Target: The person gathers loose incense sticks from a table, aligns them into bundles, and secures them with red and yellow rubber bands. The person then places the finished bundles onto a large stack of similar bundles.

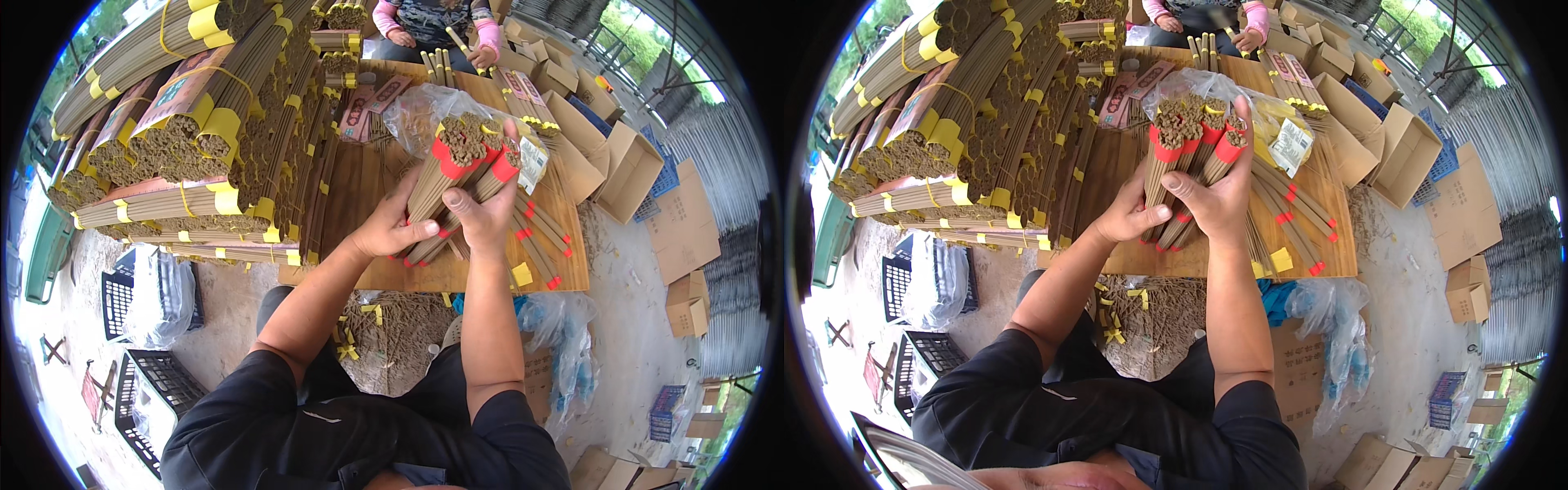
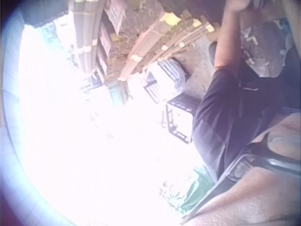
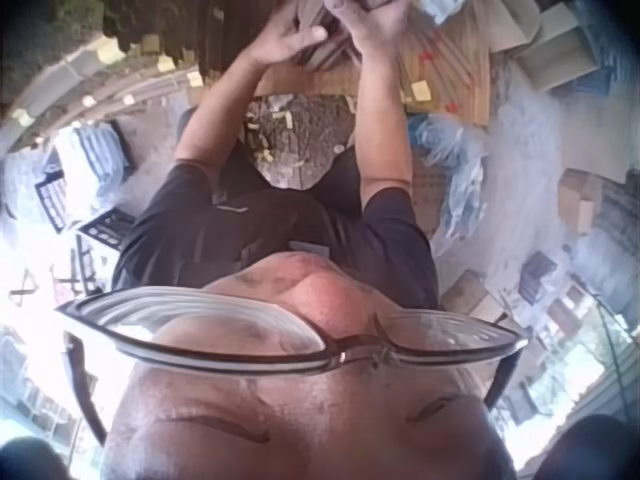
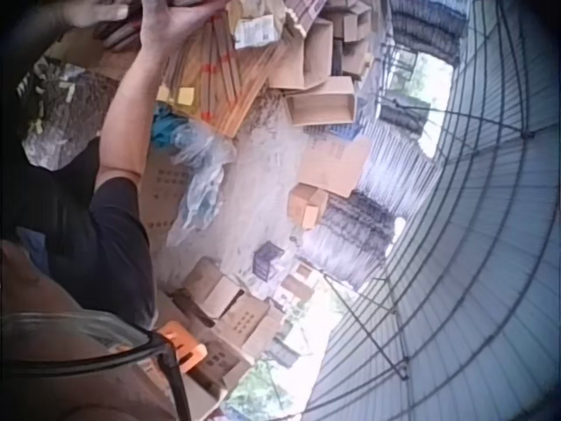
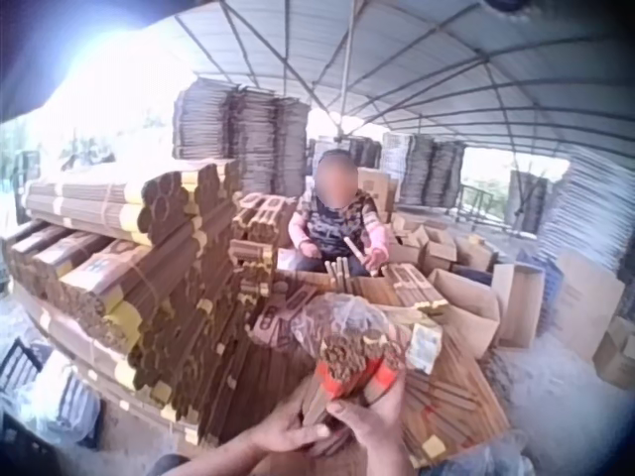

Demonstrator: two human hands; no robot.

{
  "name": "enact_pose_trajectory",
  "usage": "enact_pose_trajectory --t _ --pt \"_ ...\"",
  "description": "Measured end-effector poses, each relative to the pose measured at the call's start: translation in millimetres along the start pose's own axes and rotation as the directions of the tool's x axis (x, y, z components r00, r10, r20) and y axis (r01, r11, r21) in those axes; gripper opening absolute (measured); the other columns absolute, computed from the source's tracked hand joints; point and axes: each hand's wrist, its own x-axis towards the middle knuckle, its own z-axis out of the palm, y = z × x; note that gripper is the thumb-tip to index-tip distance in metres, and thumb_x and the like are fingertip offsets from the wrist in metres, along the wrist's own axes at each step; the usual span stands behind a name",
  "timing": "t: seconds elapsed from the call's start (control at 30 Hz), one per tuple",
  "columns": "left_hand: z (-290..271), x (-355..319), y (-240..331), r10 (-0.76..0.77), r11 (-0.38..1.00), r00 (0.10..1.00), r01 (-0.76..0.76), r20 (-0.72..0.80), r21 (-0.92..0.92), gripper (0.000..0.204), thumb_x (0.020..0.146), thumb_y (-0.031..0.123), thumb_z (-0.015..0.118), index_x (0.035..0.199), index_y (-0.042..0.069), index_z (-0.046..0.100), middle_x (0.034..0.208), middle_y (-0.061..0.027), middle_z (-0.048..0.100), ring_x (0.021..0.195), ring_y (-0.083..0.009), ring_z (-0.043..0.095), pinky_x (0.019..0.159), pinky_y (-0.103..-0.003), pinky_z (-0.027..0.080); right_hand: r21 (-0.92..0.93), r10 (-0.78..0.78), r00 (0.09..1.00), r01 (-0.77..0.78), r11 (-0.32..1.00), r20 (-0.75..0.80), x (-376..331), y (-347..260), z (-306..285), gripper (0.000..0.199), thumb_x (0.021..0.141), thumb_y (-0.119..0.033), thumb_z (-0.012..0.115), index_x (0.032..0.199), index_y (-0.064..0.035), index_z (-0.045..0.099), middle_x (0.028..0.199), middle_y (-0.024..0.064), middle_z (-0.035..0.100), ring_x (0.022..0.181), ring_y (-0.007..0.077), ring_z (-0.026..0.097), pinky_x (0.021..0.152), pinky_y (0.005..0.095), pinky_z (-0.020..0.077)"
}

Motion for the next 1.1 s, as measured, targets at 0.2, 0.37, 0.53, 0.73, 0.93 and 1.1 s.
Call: enact_pose_trajectory --t 0.2,0.37,0.53,0.73,0.93,1.1 --pt "-2 0 -3 0.112 0.978 0.994 -0.109 -0.004 0.180 0.112 0.085 0.071 0.064 0.155 -0.006 0.023 0.155 -0.0251 0.036 0.146 -0.0362 0.035 0.119 -0.045 0.027 0.002 0.016 0.999 -0.016 1.000 0.043 2 1 -1 0.112 0.073 -0.024 0.094 0.155 0.0027 0.023 0.134 0.0149 0.059 0.121 0.0228 0.060 0.106 0.0403 0.0482" --pt "-1 0 1 0.102 0.980 0.995 -0.097 -0.023 0.175 0.112 0.086 0.073 0.060 0.155 -0.006 0.023 0.156 -0.0256 0.035 0.146 -0.0371 0.034 0.120 -0.045 0.027 -0.162 0.001 0.999 0.004 0.987 0.036 0 0 -7 0.111 0.075 -0.027 0.093 0.155 0.0032 0.023 0.134 0.0154 0.059 0.121 0.0224 0.060 0.105 0.0389 0.0478" --pt "1 0 3 0.062 0.990 0.998 -0.063 0.010 0.128 0.108 0.090 0.073 0.055 0.156 -0.005 0.023 0.157 -0.0258 0.033 0.148 -0.0374 0.031 0.121 -0.046 0.025 -0.021 -0.011 0.999 0.012 1.000 0.051 0 -4 0 0.108 0.077 -0.021 0.091 0.157 0.0013 0.020 0.133 0.0161 0.059 0.121 0.0238 0.061 0.105 0.0397 0.0482" --pt "-4 -1 4 0.030 0.990 0.998 -0.038 0.061 0.133 0.106 0.090 0.072 0.057 0.157 -0.004 0.023 0.157 -0.0237 0.037 0.147 -0.0348 0.035 0.120 -0.045 0.028 -0.039 0.024 0.995 -0.021 0.999 0.094 3 -9 -5 0.112 0.076 -0.013 0.090 0.158 -0.0017 0.015 0.134 0.0173 0.058 0.121 0.0256 0.061 0.105 0.0410 0.0487" --pt "6 1 -3 0.017 0.992 0.996 -0.006 -0.086 0.128 0.129 0.060 0.062 0.092 0.154 -0.001 0.030 0.146 -0.0187 0.050 0.137 -0.0289 0.049 0.114 -0.043 0.037 -0.005 0.041 0.993 -0.041 0.999 0.106 3 -11 0 0.118 0.073 -0.017 0.093 0.159 -0.0029 0.014 0.133 0.0179 0.059 0.121 0.0259 0.061 0.105 0.0416 0.0482" --pt "10 6 8 -0.031 0.987 0.995 0.046 -0.098 0.152 0.125 0.062 0.064 0.090 0.153 0.001 0.031 0.146 -0.0180 0.051 0.138 -0.0296 0.048 0.113 -0.044 0.038 -0.017 0.068 0.996 -0.067 0.998 0.052 9 -9 6 0.109 0.072 -0.022 0.094 0.154 0.0010 0.026 0.131 0.0168 0.061 0.118 0.0248 0.063 0.104 0.0398 0.0497"
